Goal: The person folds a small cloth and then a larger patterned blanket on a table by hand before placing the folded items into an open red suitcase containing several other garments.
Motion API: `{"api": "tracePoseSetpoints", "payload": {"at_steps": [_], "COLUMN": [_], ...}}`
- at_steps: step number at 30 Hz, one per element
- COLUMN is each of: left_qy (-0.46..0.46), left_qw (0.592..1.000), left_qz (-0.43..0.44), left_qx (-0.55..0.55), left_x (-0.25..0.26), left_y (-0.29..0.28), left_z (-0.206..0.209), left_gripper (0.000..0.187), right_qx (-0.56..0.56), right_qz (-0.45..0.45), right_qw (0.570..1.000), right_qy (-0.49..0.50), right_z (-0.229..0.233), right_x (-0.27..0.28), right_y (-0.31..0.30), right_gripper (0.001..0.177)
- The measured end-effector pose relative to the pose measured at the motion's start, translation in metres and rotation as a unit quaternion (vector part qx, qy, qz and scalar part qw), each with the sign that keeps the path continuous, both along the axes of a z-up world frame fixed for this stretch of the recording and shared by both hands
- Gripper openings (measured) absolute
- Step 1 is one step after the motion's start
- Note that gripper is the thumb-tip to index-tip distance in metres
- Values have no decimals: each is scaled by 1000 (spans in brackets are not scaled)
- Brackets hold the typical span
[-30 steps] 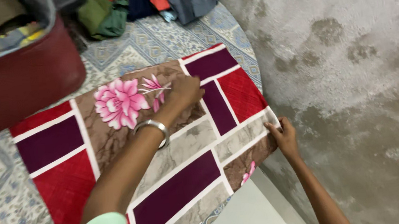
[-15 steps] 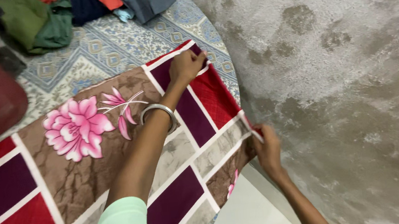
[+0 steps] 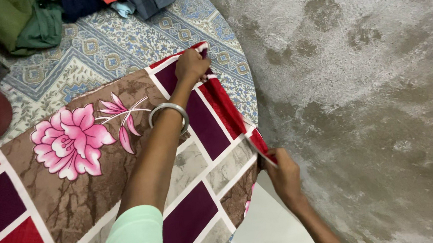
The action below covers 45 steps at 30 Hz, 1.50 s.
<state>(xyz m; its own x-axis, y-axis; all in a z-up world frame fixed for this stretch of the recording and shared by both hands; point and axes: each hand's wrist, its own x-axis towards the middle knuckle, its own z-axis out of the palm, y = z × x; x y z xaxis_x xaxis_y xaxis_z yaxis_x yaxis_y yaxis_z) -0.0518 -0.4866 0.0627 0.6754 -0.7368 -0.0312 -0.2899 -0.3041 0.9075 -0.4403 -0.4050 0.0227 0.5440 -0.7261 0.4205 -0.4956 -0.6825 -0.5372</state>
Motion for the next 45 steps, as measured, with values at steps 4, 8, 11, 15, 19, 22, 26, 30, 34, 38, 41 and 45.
{"api": "tracePoseSetpoints", "payload": {"at_steps": [4, 8, 11, 15, 19, 22, 26, 30, 34, 38, 41, 45], "left_qy": [196, 273, 307, 255, 162, 113, 70, 79, 90, 1, -251, -399], "left_qw": [961, 923, 914, 941, 965, 974, 975, 969, 960, 968, 936, 911], "left_qz": [93, 142, 135, 121, 116, 144, 185, 194, 164, 193, 189, 27], "left_qx": [-172, -231, -231, -188, -168, -134, -104, -130, -210, -158, -156, -99], "left_x": [0, 9, 16, 14, 11, 17, 34, 50, 61, 48, 30, 8], "left_y": [-13, -14, -12, -4, 1, 9, 27, 49, 69, 81, 87, 90], "left_z": [-10, -22, -28, -17, -1, 6, 5, -20, -44, -33, -22, -18], "left_gripper": [22, 18, 15, 13, 18, 18, 14, 13, 16, 24, 28, 23], "right_qx": [44, -143, -202, -201, -199, -198, -100, -79, -109, -96, -78, -27], "right_qz": [-80, -30, -9, 14, 11, 12, 35, 63, 61, 62, 119, 158], "right_qw": [996, 989, 979, 979, 979, 979, 994, 995, 991, 987, 984, 987], "right_qy": [-21, -24, 10, 32, 50, 45, 17, -2, 57, 116, 104, -1], "right_z": [12, 19, 8, -2, 3, 11, 18, 16, 9, 11, 24, 34], "right_x": [5, 15, 18, 12, 5, 2, -7, -17, -27, -29, -28, -10], "right_y": [-40, -42, -34, -21, -15, -15, -3, 14, 18, 24, 36, 45], "right_gripper": [7, 17, 21, 21, 23, 22, 21, 24, 29, 25, 38, 50]}}
